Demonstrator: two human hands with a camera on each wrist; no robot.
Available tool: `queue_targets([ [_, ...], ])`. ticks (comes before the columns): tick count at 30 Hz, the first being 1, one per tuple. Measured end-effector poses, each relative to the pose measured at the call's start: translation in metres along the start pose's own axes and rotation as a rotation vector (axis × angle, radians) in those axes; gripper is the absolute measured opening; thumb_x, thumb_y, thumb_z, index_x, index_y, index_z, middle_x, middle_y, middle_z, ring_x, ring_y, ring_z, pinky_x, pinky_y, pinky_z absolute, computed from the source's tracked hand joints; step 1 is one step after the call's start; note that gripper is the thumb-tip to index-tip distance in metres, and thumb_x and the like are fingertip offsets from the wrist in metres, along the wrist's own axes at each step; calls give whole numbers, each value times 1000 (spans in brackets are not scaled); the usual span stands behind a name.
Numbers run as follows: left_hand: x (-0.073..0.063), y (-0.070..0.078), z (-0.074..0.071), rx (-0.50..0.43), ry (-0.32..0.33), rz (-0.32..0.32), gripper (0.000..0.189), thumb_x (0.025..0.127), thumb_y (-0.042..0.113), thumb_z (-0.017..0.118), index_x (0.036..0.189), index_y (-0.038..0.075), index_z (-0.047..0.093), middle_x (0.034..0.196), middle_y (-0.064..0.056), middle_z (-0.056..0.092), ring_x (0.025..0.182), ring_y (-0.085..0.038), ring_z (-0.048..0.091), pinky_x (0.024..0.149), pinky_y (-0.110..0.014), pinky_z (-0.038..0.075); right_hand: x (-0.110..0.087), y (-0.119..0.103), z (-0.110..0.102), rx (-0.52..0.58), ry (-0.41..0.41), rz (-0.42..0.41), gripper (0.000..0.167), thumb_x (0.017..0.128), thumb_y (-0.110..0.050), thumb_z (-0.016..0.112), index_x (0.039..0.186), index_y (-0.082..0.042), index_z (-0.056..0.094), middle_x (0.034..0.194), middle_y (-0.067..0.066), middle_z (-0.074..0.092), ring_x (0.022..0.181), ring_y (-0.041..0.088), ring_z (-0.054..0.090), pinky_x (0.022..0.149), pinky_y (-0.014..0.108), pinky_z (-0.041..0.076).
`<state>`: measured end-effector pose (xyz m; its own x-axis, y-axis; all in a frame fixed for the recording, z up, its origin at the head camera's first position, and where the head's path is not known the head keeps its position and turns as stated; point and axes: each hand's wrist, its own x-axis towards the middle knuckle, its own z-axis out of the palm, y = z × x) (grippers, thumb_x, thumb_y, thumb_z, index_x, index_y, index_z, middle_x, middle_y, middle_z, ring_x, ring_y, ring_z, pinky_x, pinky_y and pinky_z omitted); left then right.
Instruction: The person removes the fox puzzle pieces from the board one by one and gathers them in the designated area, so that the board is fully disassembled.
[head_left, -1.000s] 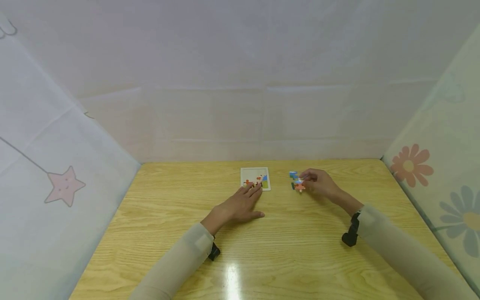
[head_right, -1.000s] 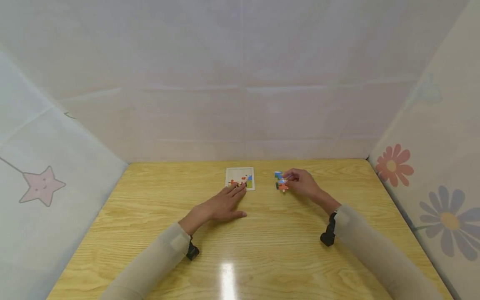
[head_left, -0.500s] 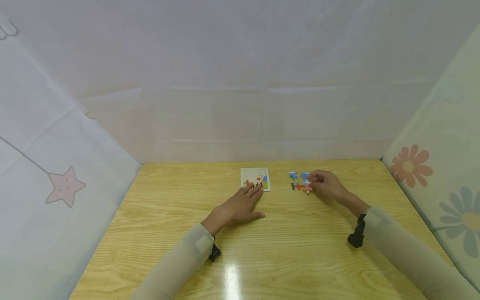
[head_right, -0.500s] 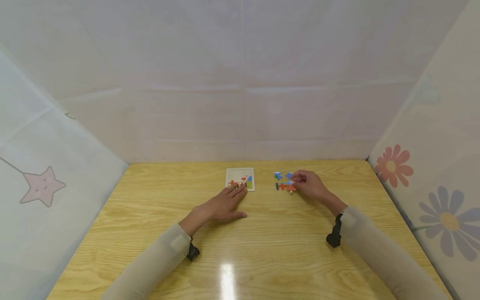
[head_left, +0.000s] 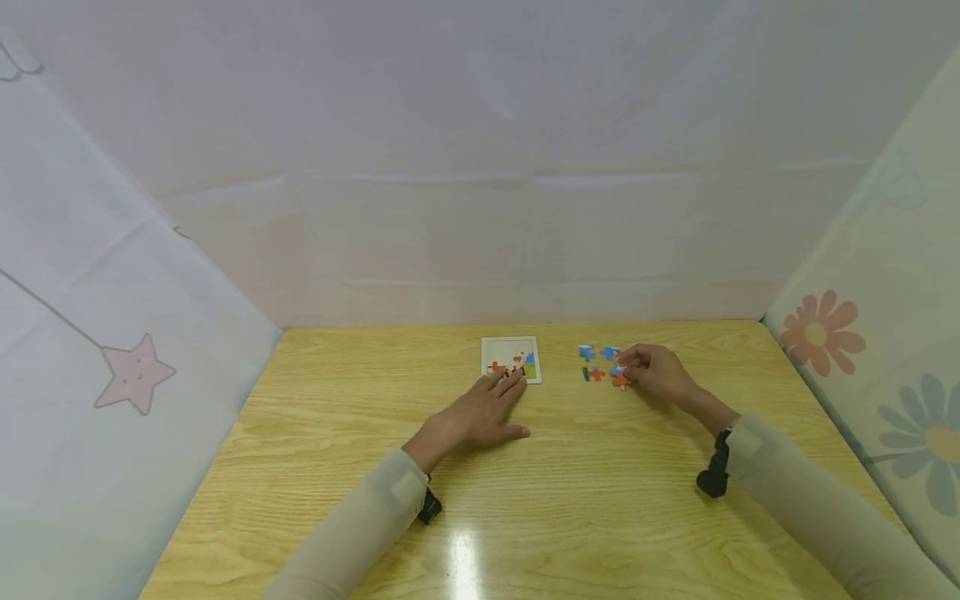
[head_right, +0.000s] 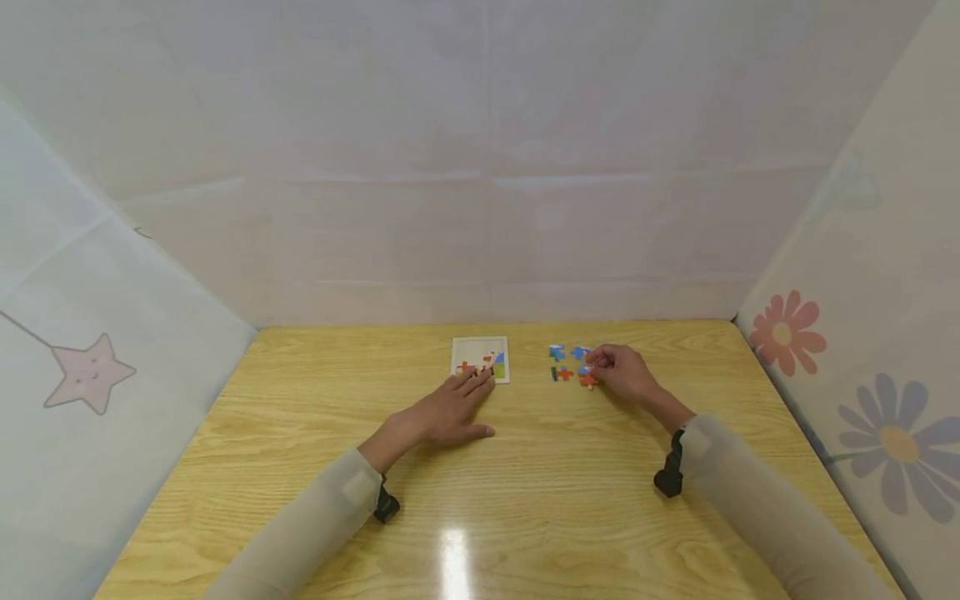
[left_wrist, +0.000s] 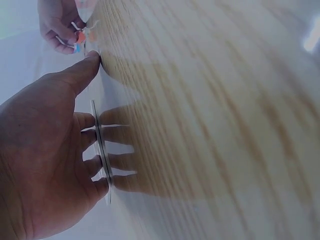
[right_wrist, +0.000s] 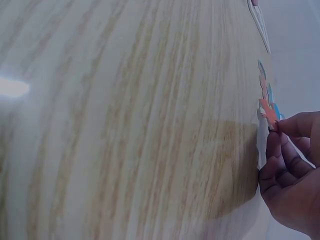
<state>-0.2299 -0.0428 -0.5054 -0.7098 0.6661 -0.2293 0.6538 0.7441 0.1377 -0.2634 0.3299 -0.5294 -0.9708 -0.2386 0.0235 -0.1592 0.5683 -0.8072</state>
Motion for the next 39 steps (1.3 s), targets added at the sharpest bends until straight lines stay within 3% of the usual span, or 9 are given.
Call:
queue_targets([
  [12,-1,0,0,13,5,5,90,107,62,50,170,7,18,178,-11,9,164,-38,10,130,-57,19,1,0,5,-120,60,-12,12,102,-3,69,110,4,74,97,15,76,86,26,74,70,28,59],
  [20,-2,0,0,5,3,5,90,107,62,48,171,7,16,179,-11,7,164,-37,8,130,-57,17,3,4,7,-143,70,-37,11,101,-4,70,107,3,75,95,13,76,85,24,73,71,30,60],
  [30,0,-1,1,7,14,6,90,107,62,51,170,6,19,178,-12,10,164,-38,10,130,-57,19,3,0,7,-164,80,-41,10,101,-4,71,106,3,75,94,14,76,85,27,73,77,46,62],
  [39,0,0,-1,-10,5,8,90,107,61,50,170,6,18,178,-13,9,164,-38,10,130,-58,18,2,2,9,-173,99,-58,9,99,-5,74,104,2,74,95,14,76,86,28,73,79,47,62],
])
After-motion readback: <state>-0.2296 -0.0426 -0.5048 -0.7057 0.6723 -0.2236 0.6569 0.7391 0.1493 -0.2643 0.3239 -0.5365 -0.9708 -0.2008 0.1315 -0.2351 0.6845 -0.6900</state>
